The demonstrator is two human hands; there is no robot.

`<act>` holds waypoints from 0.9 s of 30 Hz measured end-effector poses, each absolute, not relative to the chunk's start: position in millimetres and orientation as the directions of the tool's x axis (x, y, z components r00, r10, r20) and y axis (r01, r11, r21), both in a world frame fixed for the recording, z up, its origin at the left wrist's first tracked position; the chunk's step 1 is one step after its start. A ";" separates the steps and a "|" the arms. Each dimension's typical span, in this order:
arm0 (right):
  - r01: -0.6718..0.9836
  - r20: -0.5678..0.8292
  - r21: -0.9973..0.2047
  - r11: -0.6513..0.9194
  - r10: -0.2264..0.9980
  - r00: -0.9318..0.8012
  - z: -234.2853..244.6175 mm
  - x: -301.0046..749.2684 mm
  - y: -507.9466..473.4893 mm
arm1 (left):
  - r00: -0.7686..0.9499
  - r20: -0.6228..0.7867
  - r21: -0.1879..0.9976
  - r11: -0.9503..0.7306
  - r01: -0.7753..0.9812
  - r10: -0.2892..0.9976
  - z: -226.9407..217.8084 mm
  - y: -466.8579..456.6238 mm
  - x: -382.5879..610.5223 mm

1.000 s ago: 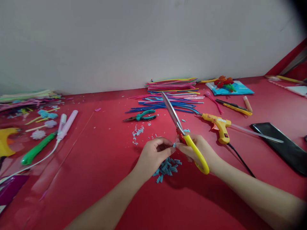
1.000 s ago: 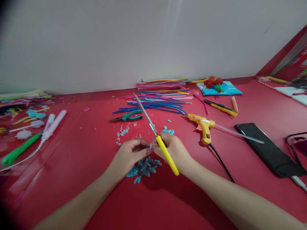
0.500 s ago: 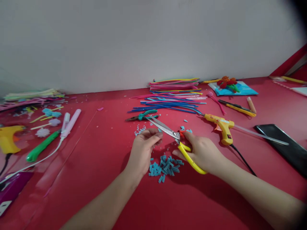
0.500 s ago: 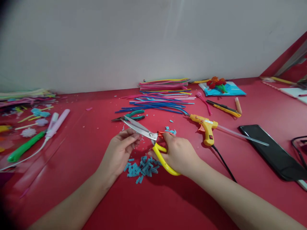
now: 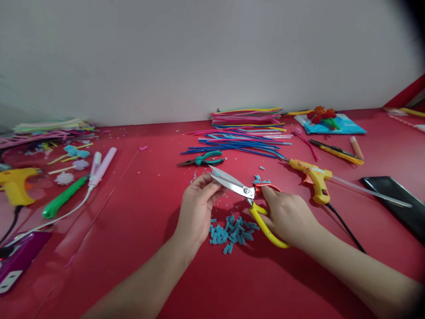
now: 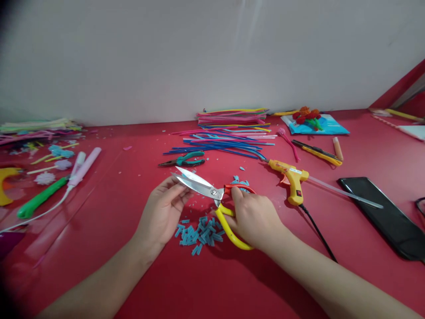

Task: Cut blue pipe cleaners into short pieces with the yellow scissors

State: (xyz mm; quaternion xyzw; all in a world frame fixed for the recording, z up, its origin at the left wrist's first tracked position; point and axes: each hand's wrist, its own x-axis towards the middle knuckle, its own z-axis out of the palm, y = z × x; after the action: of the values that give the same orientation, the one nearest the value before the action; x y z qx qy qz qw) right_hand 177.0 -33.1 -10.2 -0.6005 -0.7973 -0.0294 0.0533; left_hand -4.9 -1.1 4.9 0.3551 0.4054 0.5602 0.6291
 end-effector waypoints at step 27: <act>0.947 0.202 0.013 0.322 0.926 -0.317 -11.9 178.6 -34.5 | 0.034 -0.092 0.882 0.097 -0.461 0.995 5.9 -2.2 -4.9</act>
State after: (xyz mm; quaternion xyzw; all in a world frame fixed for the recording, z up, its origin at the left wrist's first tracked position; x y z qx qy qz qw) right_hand 178.6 -34.5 -11.9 -0.5788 -0.8091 -0.0646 0.0788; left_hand -4.9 -2.2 5.9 0.3446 0.3878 0.5767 0.6311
